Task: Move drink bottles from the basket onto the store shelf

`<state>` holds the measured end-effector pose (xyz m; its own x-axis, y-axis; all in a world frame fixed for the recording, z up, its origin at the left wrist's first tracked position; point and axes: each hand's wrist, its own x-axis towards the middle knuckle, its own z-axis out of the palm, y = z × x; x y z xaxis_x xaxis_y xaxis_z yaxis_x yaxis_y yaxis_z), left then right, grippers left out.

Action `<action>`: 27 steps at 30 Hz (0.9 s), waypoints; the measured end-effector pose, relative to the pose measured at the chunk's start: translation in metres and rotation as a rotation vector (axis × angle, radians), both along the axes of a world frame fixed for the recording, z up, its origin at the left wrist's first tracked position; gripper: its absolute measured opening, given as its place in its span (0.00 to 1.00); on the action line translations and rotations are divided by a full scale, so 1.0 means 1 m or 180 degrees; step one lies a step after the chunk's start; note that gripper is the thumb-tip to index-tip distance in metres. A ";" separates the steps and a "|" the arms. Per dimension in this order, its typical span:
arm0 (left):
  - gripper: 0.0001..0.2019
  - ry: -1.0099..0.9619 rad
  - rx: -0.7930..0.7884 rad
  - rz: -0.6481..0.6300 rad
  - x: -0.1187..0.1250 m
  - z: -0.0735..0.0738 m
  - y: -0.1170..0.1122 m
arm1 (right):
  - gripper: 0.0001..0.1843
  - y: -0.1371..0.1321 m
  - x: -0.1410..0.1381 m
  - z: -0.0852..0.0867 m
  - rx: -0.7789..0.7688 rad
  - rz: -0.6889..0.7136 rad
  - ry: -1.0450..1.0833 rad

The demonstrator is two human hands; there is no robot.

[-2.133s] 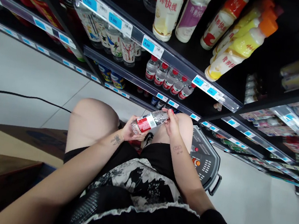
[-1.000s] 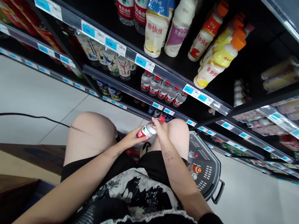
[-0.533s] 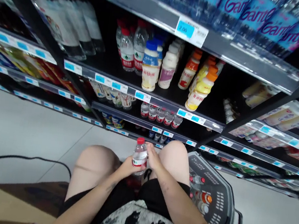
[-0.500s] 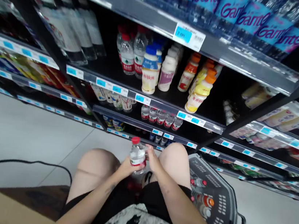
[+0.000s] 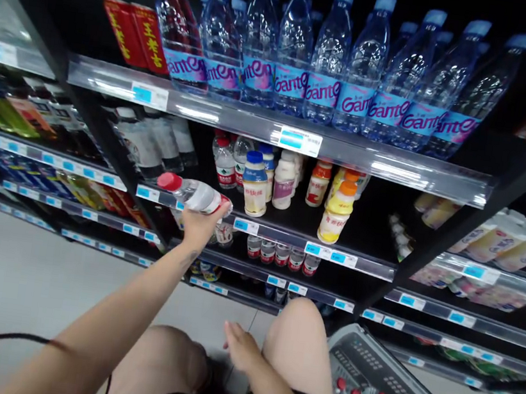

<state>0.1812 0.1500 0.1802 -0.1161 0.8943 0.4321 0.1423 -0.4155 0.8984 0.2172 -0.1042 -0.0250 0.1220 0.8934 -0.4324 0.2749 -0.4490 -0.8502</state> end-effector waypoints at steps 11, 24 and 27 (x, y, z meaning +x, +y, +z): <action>0.43 0.1387 -0.0311 0.0778 0.013 0.006 0.071 | 0.31 -0.002 -0.009 0.014 0.0173 0.0022 0.0085; 0.38 0.2629 -0.0673 0.1004 0.015 0.002 0.139 | 0.49 0.032 -0.017 -0.029 -0.0225 -0.0748 0.1743; 0.33 0.3031 -0.0684 0.0929 0.019 0.000 0.143 | 0.49 0.032 -0.021 -0.030 -0.0215 -0.0695 0.1734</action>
